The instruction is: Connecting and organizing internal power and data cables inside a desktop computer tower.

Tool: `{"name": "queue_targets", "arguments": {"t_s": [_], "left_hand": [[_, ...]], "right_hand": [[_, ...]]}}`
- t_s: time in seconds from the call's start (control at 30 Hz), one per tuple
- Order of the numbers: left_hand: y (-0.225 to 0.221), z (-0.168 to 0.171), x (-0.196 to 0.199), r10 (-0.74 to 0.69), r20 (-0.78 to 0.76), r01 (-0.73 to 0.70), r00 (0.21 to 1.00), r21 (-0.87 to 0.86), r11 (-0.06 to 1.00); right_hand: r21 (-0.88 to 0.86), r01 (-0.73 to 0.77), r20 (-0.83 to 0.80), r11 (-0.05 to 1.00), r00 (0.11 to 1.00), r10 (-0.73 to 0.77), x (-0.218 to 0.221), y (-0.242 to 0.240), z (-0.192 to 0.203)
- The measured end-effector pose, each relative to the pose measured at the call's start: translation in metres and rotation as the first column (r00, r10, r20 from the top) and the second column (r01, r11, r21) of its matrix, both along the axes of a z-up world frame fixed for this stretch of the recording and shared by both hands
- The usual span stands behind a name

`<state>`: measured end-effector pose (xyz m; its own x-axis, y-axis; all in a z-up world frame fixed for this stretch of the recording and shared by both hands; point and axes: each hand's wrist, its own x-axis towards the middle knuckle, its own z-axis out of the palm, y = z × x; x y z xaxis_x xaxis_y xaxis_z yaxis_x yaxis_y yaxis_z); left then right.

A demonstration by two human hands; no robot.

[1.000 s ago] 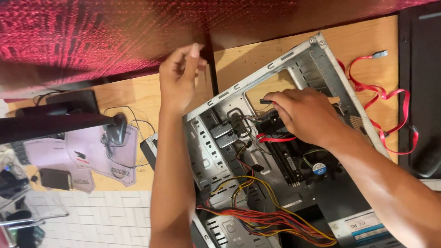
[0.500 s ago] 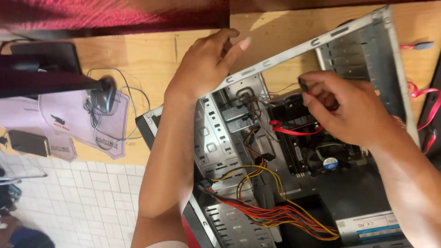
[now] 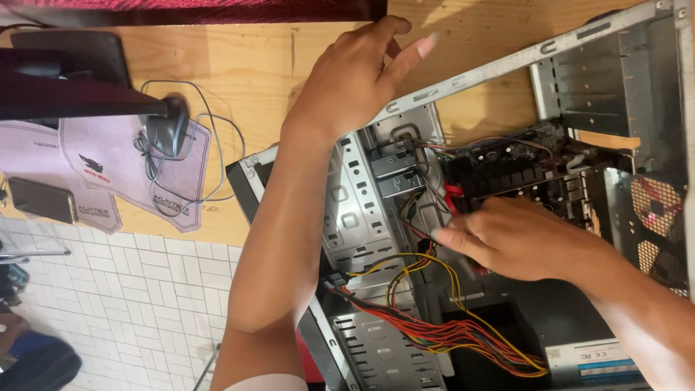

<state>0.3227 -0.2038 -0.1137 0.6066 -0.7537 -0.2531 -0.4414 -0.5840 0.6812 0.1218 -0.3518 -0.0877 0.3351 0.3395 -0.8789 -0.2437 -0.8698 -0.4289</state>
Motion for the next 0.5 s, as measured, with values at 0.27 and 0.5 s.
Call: {"name": "queue_targets", "arguments": {"t_s": [0.27, 0.5], "left_hand": [[0.004, -0.01, -0.002, 0.006, 0.113, 0.003, 0.994, -0.08, 0.997], [0.009, -0.006, -0.005, 0.068, 0.298, 0.026, 0.952, -0.302, 0.953]], "right_hand": [[0.085, 0.118, 0.361, 0.989, 0.922, -0.141, -0.027, 0.016, -0.043], [0.352, 0.256, 0.168, 0.9, 0.929, -0.33, -0.034, 0.009, -0.046]]}}
